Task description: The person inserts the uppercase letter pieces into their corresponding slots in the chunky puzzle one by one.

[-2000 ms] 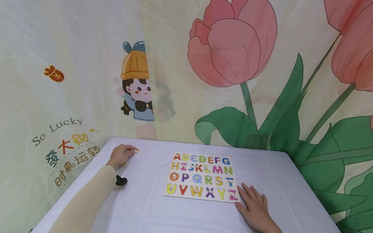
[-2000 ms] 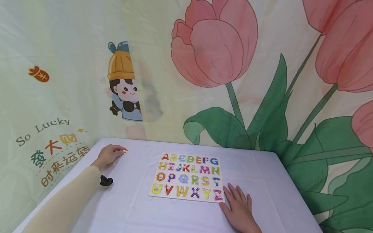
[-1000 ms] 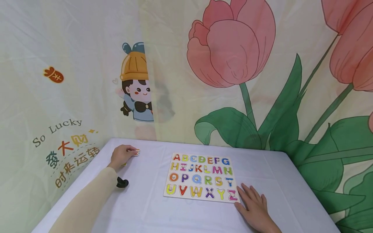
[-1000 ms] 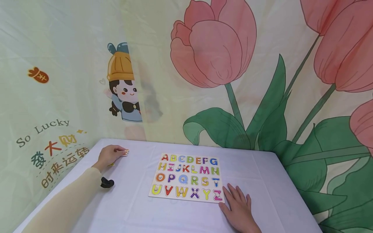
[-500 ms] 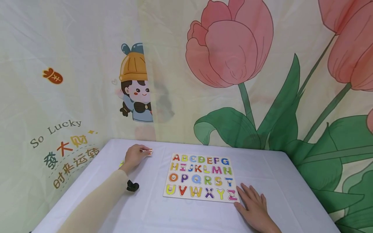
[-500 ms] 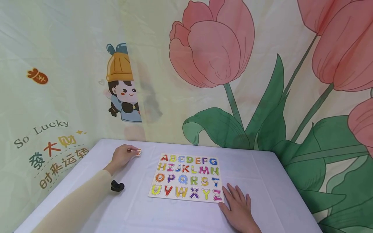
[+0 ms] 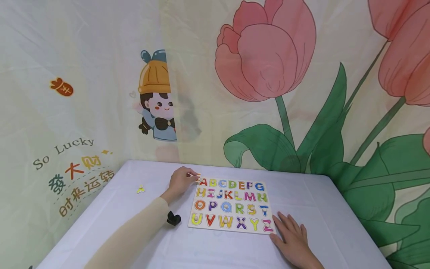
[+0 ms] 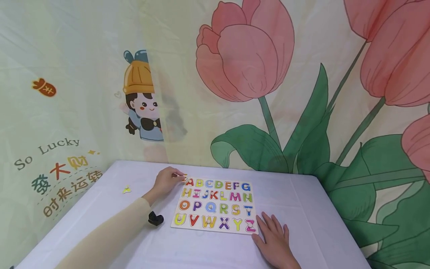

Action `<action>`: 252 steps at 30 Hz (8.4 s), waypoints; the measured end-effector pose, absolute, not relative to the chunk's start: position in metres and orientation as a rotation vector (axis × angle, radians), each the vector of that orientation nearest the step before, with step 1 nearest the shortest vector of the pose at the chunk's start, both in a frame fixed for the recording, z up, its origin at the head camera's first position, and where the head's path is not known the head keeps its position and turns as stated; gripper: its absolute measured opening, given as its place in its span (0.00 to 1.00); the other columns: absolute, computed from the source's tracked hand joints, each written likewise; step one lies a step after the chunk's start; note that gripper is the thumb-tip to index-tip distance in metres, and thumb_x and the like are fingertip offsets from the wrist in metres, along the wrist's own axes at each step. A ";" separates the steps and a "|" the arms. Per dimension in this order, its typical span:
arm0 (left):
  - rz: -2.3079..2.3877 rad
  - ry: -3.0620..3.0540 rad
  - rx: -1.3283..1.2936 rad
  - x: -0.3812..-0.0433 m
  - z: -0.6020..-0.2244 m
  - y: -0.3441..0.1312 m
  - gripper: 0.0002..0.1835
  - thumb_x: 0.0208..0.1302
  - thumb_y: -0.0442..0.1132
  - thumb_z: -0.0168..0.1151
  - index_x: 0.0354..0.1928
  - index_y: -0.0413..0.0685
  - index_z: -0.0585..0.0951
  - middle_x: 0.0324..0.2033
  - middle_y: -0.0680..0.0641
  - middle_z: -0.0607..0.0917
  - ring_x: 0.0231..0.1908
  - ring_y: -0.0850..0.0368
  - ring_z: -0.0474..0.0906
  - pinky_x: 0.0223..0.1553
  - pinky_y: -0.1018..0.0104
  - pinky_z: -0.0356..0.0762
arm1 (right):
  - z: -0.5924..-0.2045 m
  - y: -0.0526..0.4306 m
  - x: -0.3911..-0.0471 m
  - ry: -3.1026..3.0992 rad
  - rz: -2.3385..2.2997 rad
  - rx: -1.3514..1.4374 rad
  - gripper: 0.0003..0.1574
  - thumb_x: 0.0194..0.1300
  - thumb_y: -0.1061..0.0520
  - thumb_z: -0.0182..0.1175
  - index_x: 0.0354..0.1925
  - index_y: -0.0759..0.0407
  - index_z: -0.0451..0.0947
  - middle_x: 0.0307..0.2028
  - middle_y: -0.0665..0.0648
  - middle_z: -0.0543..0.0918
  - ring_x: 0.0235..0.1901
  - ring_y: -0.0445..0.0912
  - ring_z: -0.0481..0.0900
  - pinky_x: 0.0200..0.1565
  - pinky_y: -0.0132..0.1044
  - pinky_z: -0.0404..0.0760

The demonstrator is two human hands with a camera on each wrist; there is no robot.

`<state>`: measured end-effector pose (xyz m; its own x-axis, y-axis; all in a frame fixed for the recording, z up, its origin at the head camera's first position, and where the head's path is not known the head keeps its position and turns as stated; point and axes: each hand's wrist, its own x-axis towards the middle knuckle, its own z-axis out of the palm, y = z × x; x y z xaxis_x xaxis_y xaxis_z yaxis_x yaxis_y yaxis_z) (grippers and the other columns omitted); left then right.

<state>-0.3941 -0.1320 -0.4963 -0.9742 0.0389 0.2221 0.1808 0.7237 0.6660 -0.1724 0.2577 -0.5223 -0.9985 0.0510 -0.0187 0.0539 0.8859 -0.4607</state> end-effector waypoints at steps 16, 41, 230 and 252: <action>-1.243 -2.691 -0.445 -0.381 -0.499 -0.033 0.02 0.66 0.48 0.77 0.37 0.63 0.91 0.40 0.57 0.83 0.42 0.59 0.77 0.48 0.59 0.76 | -0.522 0.258 -0.173 3.050 -0.734 0.082 0.46 0.72 0.45 0.66 0.79 0.61 0.64 0.82 0.68 0.56 0.80 0.72 0.39 0.70 0.80 0.27; -1.195 -2.697 -0.503 -0.375 -0.510 0.034 0.03 0.67 0.47 0.76 0.35 0.60 0.91 0.36 0.59 0.80 0.37 0.64 0.72 0.43 0.65 0.72 | -0.521 0.256 -0.173 3.053 -0.725 0.080 0.46 0.73 0.44 0.66 0.79 0.62 0.64 0.82 0.68 0.56 0.80 0.72 0.41 0.70 0.80 0.29; -0.901 -2.791 -0.493 -0.351 -0.494 -0.311 0.06 0.69 0.42 0.74 0.45 0.58 0.92 0.43 0.53 0.89 0.42 0.57 0.81 0.46 0.57 0.77 | -0.521 0.259 -0.171 3.045 -0.726 0.086 0.45 0.74 0.44 0.64 0.80 0.60 0.64 0.82 0.67 0.56 0.80 0.72 0.39 0.70 0.80 0.26; -1.098 -2.733 -0.377 -0.283 -0.489 -0.139 0.08 0.62 0.41 0.79 0.36 0.67 0.91 0.38 0.62 0.86 0.46 0.59 0.81 0.53 0.52 0.77 | -0.519 0.260 -0.171 3.041 -0.722 0.075 0.46 0.74 0.43 0.64 0.80 0.61 0.64 0.82 0.68 0.56 0.80 0.73 0.40 0.70 0.80 0.28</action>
<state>-0.2826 -0.1393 -0.4893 -0.9532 0.1691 0.2506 0.2954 0.6965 0.6539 -0.1714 0.2597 -0.5185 -0.9987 0.0433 -0.0259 0.0503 0.8923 -0.4486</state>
